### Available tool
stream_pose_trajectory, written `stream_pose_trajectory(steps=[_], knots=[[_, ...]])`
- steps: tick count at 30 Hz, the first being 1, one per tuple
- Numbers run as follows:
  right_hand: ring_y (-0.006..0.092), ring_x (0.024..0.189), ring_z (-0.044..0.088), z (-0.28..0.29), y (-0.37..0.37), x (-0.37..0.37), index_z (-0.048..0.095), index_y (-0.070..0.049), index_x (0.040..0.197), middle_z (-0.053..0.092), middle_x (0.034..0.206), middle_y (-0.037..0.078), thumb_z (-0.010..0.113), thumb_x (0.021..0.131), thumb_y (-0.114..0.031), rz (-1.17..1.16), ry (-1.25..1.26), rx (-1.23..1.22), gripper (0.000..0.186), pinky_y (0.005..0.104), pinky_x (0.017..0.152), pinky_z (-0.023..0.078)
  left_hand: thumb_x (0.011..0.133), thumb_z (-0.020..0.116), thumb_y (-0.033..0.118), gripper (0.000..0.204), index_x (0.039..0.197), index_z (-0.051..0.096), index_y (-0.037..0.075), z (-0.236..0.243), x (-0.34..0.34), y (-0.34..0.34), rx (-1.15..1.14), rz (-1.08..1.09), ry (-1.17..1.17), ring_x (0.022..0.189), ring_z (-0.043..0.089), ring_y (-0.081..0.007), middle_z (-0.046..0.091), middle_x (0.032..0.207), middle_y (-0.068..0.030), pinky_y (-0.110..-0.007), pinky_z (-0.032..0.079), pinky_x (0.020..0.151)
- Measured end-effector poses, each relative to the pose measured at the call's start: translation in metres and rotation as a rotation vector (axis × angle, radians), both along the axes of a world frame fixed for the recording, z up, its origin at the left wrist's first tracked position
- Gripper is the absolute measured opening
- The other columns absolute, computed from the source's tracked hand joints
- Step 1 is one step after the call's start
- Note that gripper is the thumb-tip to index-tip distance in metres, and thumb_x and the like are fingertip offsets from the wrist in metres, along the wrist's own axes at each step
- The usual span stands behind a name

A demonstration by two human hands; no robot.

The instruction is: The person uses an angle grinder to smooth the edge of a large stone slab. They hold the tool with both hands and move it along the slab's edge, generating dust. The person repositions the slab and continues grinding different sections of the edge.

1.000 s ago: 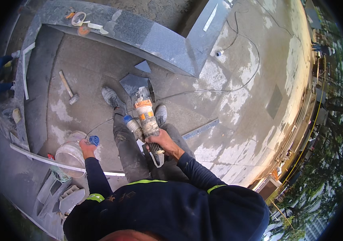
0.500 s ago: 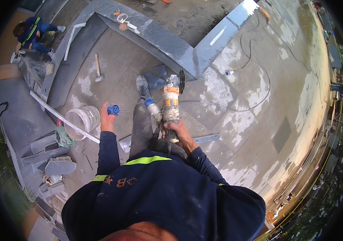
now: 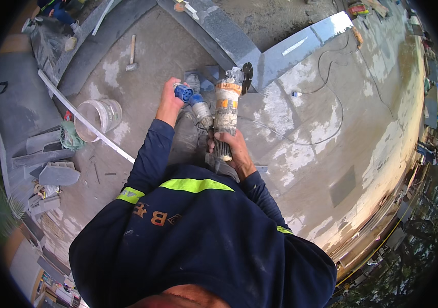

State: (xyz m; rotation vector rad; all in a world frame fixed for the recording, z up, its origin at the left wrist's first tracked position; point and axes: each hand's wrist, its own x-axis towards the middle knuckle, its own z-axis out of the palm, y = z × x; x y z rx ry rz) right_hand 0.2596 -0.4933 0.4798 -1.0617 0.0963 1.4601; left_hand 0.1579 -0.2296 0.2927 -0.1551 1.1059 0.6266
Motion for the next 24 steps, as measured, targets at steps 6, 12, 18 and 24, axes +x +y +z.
stream_pose_trajectory(steps=[6, 12, 18, 24], knots=[[0.0238, 0.08, 0.072, 0.01, -0.016, 0.018, 0.063, 0.005, 0.131, 0.072, 0.107, 0.016, 0.076, 0.094, -0.015, -0.026, 0.053, 0.021, 0.044, 0.0411, 0.069, 0.064, 0.093, 0.085, 0.013, 0.056, 0.131, 0.045, 0.007, 0.021, 0.019, -0.039, 0.011, -0.088, 0.039, 0.078, 0.069, -0.0307, 0.062, 0.102, -0.0175, -0.051, 0.064, 0.07], [0.023, 0.082, 0.069, 0.003, -0.032, 0.029, 0.056, 0.005, 0.143, 0.07, 0.115, 0.018, 0.076, 0.094, -0.018, 0.021, 0.157, -0.005, 0.058, 0.0401, 0.071, 0.062, 0.093, 0.087, 0.014, 0.053, 0.13, 0.05, 0.005, 0.034, 0.02, -0.047, 0.033, -0.123, 0.001, 0.078, 0.07, -0.0307, 0.065, 0.098, -0.0166, -0.05, 0.065, 0.069], [0.0236, 0.081, 0.071, -0.006, -0.026, 0.027, 0.057, 0.005, 0.137, 0.07, 0.114, 0.018, 0.075, 0.093, -0.016, 0.063, 0.162, 0.008, 0.052, 0.0399, 0.069, 0.062, 0.093, 0.088, 0.011, 0.046, 0.128, 0.061, -0.001, 0.033, -0.001, -0.041, 0.111, -0.207, -0.055, 0.086, 0.076, -0.0341, 0.071, 0.106, -0.0178, -0.052, 0.067, 0.071], [0.0205, 0.069, 0.073, -0.004, -0.021, 0.044, 0.071, 0.004, 0.112, 0.075, 0.085, 0.011, 0.078, 0.09, -0.011, 0.307, -0.247, -0.084, 0.027, 0.0369, 0.066, 0.062, 0.095, 0.085, 0.008, 0.036, 0.124, 0.067, -0.002, 0.044, -0.032, -0.062, 0.171, -0.287, -0.044, 0.095, 0.079, -0.0365, 0.075, 0.107, -0.0175, -0.055, 0.068, 0.078]])
